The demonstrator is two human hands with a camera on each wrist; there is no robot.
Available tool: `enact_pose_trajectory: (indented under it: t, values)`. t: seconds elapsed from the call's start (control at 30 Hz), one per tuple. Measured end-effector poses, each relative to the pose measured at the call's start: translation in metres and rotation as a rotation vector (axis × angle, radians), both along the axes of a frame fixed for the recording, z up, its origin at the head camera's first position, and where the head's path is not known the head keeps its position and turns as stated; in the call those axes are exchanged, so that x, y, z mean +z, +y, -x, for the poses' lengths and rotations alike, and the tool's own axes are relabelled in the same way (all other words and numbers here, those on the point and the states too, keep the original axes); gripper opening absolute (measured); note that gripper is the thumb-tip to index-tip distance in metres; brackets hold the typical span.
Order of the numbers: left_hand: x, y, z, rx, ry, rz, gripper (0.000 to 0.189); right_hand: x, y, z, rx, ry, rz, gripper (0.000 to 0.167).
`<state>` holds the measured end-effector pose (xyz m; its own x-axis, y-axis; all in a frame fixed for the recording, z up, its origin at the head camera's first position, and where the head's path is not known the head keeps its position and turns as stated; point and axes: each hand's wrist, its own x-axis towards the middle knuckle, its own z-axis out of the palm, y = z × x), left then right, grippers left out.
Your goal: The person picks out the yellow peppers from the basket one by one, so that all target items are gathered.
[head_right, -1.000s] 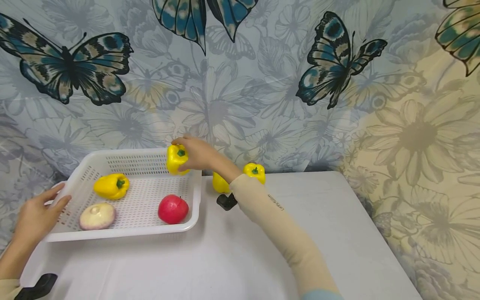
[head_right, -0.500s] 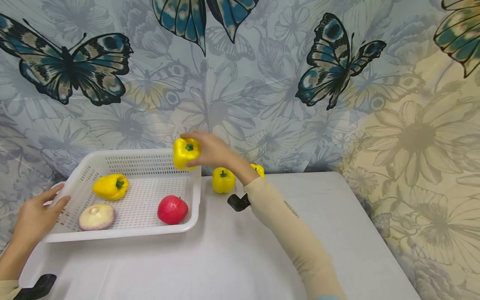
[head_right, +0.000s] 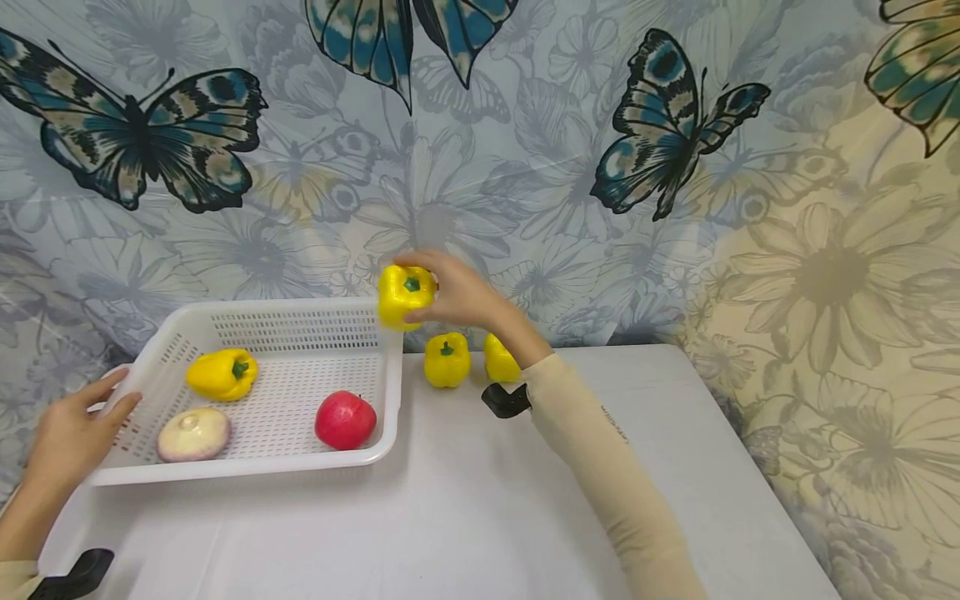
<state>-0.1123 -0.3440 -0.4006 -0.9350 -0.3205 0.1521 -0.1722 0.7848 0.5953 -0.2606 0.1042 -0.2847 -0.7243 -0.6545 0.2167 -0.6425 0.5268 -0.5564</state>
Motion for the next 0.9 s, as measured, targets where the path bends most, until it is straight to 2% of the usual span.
enact_pose_trajectory:
  t: [0.27, 0.9]
  values:
    - [-0.003, -0.001, 0.0, 0.003, 0.001, 0.0, 0.054, -0.001, 0.027, -0.002, -0.023, -0.009, -0.044, 0.073]
    - [0.0, -0.001, 0.001, 0.001, 0.0, 0.014, 0.053, 0.005, 0.103, -0.007, -0.055, -0.061, -0.139, 0.073]
